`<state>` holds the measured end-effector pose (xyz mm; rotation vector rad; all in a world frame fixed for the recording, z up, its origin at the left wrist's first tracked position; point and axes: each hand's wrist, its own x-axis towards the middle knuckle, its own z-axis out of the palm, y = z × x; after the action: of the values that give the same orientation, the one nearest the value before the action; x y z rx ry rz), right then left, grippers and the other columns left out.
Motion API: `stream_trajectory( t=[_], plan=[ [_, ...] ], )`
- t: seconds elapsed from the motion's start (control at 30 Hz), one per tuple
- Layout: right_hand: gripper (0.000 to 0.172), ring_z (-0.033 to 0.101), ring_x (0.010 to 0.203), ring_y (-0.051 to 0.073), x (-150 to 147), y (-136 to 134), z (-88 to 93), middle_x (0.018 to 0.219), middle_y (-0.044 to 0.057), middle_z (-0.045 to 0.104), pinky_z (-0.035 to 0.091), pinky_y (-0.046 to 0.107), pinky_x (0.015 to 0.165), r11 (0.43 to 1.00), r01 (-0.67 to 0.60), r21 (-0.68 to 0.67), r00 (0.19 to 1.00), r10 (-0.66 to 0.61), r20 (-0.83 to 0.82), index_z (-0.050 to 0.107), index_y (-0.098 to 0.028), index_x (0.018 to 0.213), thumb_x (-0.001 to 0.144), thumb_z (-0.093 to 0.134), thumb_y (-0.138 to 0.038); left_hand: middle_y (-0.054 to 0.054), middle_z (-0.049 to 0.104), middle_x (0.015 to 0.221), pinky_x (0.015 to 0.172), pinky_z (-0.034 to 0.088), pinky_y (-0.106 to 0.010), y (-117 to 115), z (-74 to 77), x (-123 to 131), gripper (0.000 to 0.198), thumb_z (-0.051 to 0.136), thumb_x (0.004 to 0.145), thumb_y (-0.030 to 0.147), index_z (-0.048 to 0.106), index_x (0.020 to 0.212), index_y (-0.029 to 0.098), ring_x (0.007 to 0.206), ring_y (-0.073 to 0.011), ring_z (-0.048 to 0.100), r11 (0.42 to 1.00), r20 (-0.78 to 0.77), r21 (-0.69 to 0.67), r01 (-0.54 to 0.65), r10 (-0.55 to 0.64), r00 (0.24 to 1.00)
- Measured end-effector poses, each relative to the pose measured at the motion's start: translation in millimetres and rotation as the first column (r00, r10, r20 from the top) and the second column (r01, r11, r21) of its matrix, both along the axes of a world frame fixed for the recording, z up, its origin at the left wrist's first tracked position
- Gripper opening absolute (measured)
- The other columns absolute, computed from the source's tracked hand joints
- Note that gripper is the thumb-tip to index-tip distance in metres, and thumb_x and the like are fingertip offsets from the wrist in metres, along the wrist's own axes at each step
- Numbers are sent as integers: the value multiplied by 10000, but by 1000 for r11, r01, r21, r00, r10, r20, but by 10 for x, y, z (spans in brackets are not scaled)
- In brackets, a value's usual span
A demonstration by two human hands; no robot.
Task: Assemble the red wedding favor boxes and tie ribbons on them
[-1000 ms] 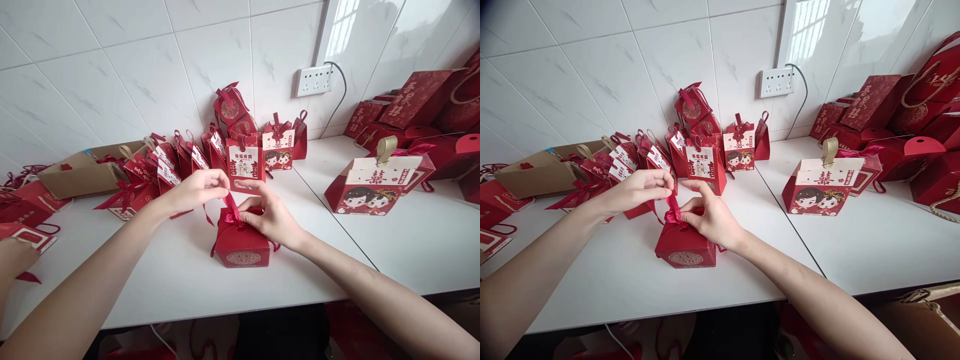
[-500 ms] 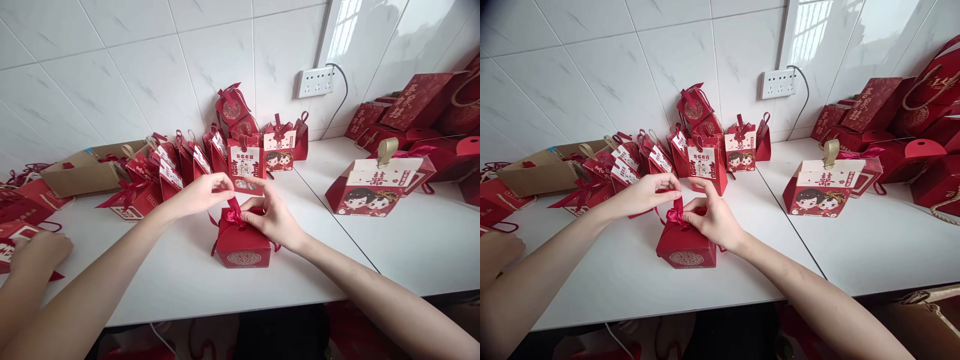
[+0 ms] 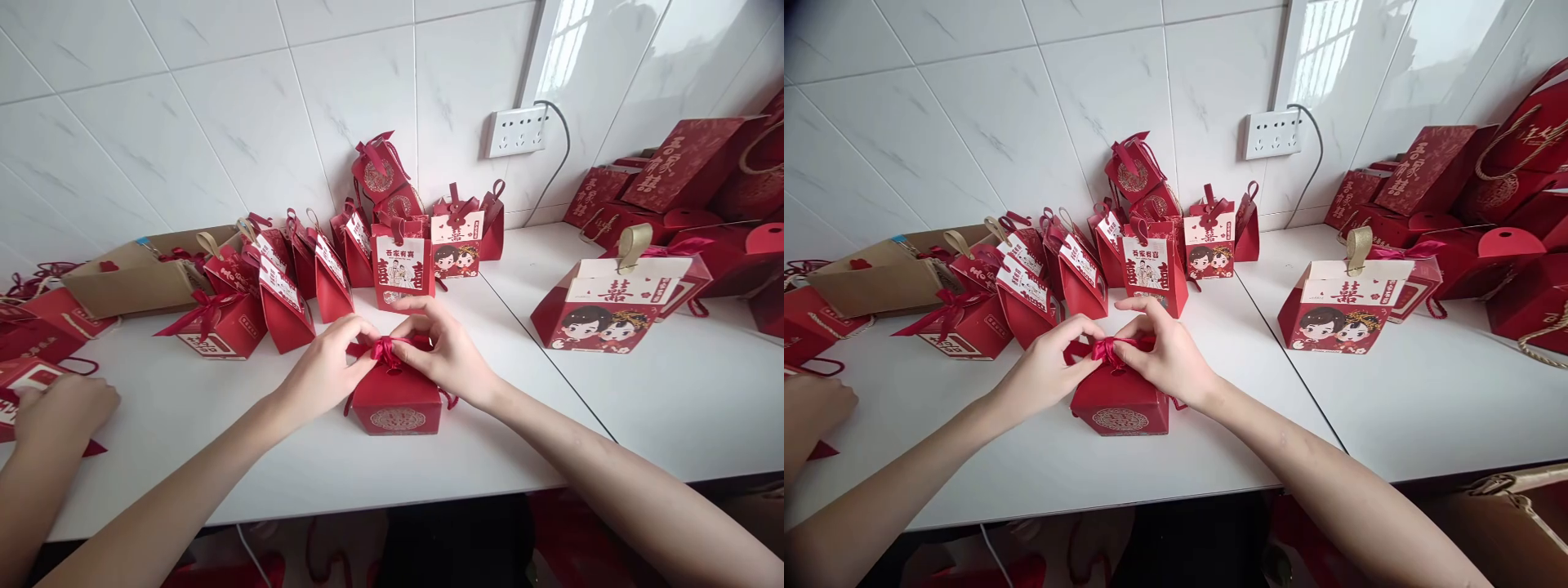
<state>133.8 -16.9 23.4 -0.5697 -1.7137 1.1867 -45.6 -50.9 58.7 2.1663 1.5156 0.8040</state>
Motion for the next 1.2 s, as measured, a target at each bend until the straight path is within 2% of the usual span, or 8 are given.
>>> stream_trajectory(
  t=[0.17,0.33,0.47,0.63,0.8,0.9,1.03,1.2],
  plan=[
    [316,648,734,129,11,-8,18,787,-6,658,523,290,729,1000,2,19,1000,-2,7,458,-200,1091,803,583,-163,-4,634,818,786,476,-280,-106,1,76,82,491,826,256,526,774,203,814,-154,590,997,8,68,-19,18,1000],
    [319,641,723,130,17,0,25,773,-13,654,518,289,726,999,34,28,999,-34,20,467,-206,1077,784,579,-147,-44,665,932,906,475,-351,-176,8,129,164,595,729,308,572,861,213,1007,-229,592,993,76,75,-88,83,994],
    [306,640,737,136,23,10,9,782,-8,657,511,291,730,998,36,60,998,-39,46,473,-210,1083,801,588,-176,-36,663,903,777,516,-293,-179,-46,162,234,643,733,371,534,866,212,948,-211,635,985,245,-24,-170,170,954],
    [231,636,753,132,35,28,12,797,-7,656,504,269,714,995,33,94,994,-42,102,493,-212,1057,838,559,-181,3,643,777,661,472,-220,-119,-114,130,228,587,825,416,538,818,193,742,-131,621,974,424,-212,-81,167,890],
    [142,632,734,129,45,40,15,779,-14,654,501,264,721,990,25,142,991,-43,126,530,-209,994,859,537,-168,24,618,745,621,438,-198,-76,-145,126,248,619,807,414,528,823,184,675,-98,571,932,610,-361,24,217,762],
    [100,627,733,124,50,39,27,791,-15,658,496,252,718,986,22,168,989,-46,140,550,-209,945,864,532,-154,29,617,726,604,427,-193,-70,-145,149,248,651,778,389,518,804,182,652,-94,564,917,672,-395,61,242,700],
    [94,619,711,123,62,30,64,788,-8,659,491,247,701,979,15,204,979,-56,197,573,-200,847,874,507,-139,35,607,697,590,420,-194,-66,-135,167,244,660,763,373,513,787,180,634,-96,558,906,687,-417,73,261,678],
    [186,603,747,137,111,42,97,828,23,634,501,274,723,917,3,399,963,-110,245,585,-192,850,857,442,-73,37,599,694,582,419,-188,-53,-147,178,248,664,757,376,518,793,178,631,-94,553,912,703,-404,73,259,662]
  ],
)
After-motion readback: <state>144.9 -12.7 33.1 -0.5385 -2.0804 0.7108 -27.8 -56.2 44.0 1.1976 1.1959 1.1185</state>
